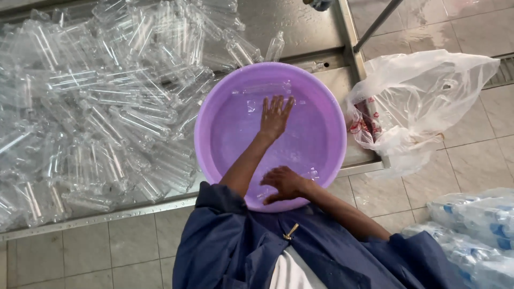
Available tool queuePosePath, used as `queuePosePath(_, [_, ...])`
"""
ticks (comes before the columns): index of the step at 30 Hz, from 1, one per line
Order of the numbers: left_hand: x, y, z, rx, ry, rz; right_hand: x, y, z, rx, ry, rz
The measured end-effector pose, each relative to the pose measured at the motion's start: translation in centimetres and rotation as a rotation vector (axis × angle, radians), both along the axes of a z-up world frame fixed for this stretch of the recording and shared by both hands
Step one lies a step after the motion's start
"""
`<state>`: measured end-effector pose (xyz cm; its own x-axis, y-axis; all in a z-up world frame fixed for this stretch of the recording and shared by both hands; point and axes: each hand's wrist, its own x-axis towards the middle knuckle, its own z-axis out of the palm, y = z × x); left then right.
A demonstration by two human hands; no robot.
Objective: The person washes clear plastic bottles by hand in a purple basin filled with water. They repeatedly submerge and agitate the bottles, then transfer them to a white plastic bag on the floor. The person also handles a large white bag containing additional bottles.
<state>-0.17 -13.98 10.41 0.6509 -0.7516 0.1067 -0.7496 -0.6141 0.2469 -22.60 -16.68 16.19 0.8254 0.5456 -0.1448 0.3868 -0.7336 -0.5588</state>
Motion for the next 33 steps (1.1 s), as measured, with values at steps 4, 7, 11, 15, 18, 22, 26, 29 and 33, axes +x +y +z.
queuePosePath(4, [1.8, 2.1, -5.2, 0.087, -0.074, 0.133, -0.3, -2.3, 0.2, -0.245, 0.08, -0.012])
queuePosePath(7, [0.7, 6.4, -5.7, 0.231, -0.005, 0.268, -0.1, -3.1, -1.9, -0.535, -0.011, -0.045])
queuePosePath(11, [0.2, 11.9, -5.7, -0.195, 0.372, 0.455, 4.9, -4.3, -0.2, -0.294, -0.071, -0.33])
queuePosePath(15, [-3.2, 15.0, -8.3, -1.071, 1.027, 0.911, 9.7, -5.1, 1.3, 0.284, 0.315, -0.904])
queuePosePath(18, [-4.7, 13.9, -9.7, -1.207, 0.971, 0.814, 12.7, -4.1, -4.1, 0.362, 0.413, -1.065])
queuePosePath(22, [-7.2, 11.7, -9.2, -1.027, 0.921, 0.913, 13.5, -1.7, -4.6, 0.246, 0.427, -1.097])
queuePosePath(26, [-7.9, 9.5, -10.8, -1.068, 1.068, 0.839, 12.7, -0.9, -9.4, 0.242, 0.391, -1.182])
queuePosePath(29, [-7.4, 9.3, -10.1, -0.734, 0.991, 0.654, 12.4, 0.5, -4.4, 0.21, 0.465, -1.287])
queuePosePath(33, [-6.9, 8.8, -12.6, -0.665, 1.131, 0.752, 12.5, -1.6, -7.7, 0.18, 0.598, -1.389])
